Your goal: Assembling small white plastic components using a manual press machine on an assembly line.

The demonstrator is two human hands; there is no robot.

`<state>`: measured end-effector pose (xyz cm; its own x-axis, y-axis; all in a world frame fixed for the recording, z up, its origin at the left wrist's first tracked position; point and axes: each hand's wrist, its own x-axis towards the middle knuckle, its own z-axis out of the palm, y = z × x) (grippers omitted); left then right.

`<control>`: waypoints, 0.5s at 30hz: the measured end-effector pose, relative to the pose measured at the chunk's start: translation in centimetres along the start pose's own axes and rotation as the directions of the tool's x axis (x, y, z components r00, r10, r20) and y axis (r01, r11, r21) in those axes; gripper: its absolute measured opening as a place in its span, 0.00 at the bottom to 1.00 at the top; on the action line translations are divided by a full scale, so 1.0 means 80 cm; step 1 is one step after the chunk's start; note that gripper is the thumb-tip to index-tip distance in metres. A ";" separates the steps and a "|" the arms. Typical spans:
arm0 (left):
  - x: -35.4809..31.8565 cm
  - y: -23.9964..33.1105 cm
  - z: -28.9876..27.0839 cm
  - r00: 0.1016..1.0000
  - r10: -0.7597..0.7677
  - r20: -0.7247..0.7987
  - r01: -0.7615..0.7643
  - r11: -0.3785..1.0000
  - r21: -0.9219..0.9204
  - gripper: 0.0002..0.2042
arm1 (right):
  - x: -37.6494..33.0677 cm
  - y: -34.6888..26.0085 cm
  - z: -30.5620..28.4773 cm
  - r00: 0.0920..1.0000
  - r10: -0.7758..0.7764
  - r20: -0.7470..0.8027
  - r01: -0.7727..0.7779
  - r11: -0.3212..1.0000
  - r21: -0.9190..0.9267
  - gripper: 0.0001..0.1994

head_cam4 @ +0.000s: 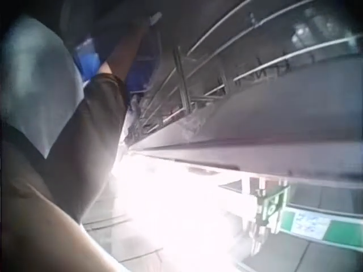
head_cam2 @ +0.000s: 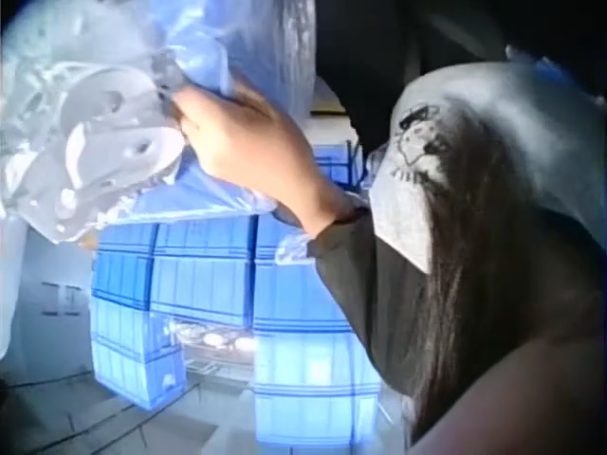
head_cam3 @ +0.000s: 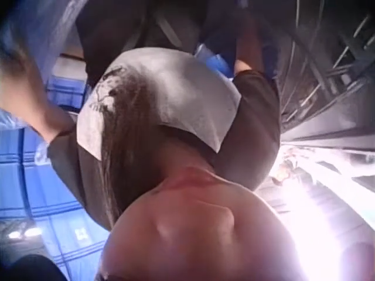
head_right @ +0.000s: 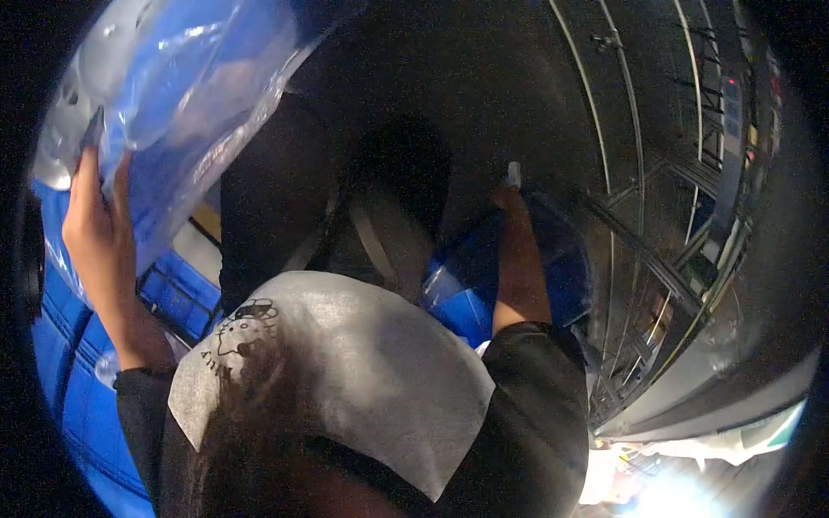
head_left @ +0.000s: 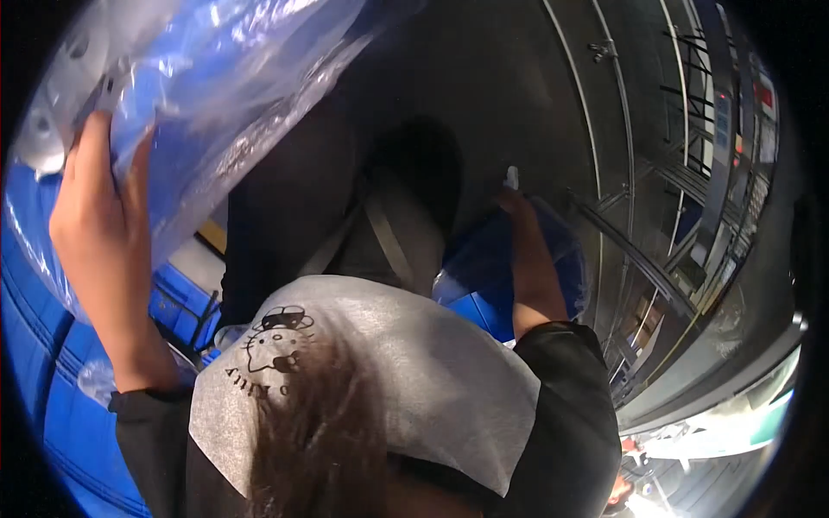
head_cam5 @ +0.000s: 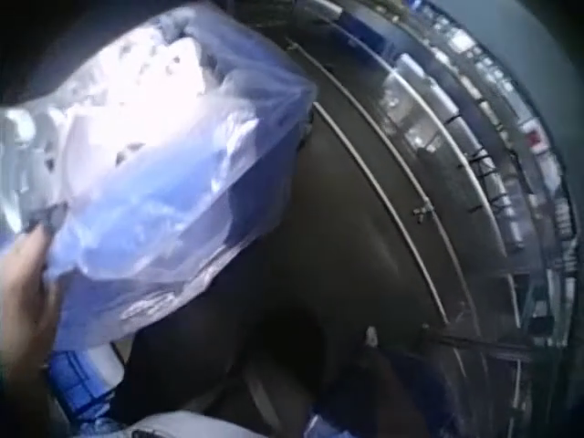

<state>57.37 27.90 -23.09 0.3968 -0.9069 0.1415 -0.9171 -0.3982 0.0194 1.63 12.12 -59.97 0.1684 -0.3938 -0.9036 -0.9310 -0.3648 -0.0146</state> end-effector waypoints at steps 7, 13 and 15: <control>0.003 0.026 0.026 0.960 -0.268 0.075 0.271 0.962 -0.038 0.16 | 0.049 0.069 0.049 0.998 -0.023 0.061 0.016 0.994 0.105 0.24; -0.018 -0.040 0.033 0.996 -0.081 -0.046 0.067 0.965 -0.254 0.18 | 0.111 0.077 0.050 0.998 -0.068 -0.016 0.070 0.988 0.139 0.24; -0.012 -0.016 0.027 0.992 -0.041 -0.116 0.016 0.978 -0.210 0.16 | 0.120 0.049 0.046 0.989 -0.134 -0.059 0.140 0.981 0.130 0.24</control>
<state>58.28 28.99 -25.35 0.4269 -0.8677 0.2545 -0.8984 -0.3747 0.2293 -1.61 10.05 -70.25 0.3102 -0.3905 -0.8668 -0.9323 -0.3035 -0.1969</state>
